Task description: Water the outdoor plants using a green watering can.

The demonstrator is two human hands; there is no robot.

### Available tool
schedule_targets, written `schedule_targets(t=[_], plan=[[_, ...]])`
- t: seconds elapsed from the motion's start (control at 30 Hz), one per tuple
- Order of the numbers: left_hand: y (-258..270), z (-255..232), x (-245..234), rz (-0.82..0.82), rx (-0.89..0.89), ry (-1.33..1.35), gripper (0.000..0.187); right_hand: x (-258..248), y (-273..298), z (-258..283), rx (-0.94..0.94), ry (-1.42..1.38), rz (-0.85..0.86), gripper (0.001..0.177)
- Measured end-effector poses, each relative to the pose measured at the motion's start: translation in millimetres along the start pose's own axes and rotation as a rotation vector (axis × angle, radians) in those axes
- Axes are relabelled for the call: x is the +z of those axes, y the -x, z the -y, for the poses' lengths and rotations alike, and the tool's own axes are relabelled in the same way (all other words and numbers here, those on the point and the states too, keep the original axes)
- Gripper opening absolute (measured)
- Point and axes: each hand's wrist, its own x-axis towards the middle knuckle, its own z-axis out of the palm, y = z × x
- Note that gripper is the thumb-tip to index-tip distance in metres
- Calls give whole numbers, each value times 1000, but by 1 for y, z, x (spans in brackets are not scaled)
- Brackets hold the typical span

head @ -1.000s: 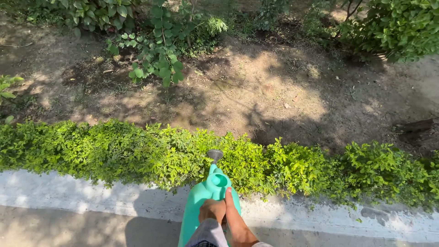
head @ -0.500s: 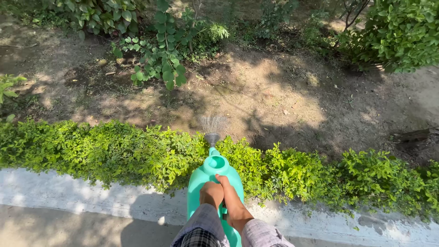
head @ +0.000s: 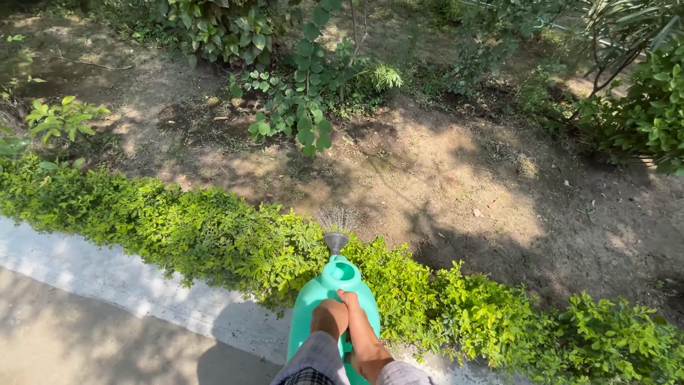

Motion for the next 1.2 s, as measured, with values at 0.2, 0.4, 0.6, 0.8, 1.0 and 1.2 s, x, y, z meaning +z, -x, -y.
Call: schedule_targets(t=[0.2, 0.4, 0.6, 0.8, 1.0, 1.2], plan=[[-62, 60, 19, -23, 63, -49, 41, 23, -27, -25, -59, -54, -33, 87], [-64, 78, -36, 31, 66, -18, 41, 62, -64, -56, -185, 20, -148, 74], [-129, 129, -55, 23, 387, -502, 43, 115, -86, -78, -364, 67, -206, 62], [-30, 106, -168, -95, 36, -60, 42, 164, -106, -94, -360, -151, 15, 54], [-38, 159, -209, -146, -7, -30, 41, 201, -166, -138, -207, -11, 47, 51], [-50, 193, -250, -225, -86, 64, 39, 254, -159, -142, -135, 45, 179, 45]])
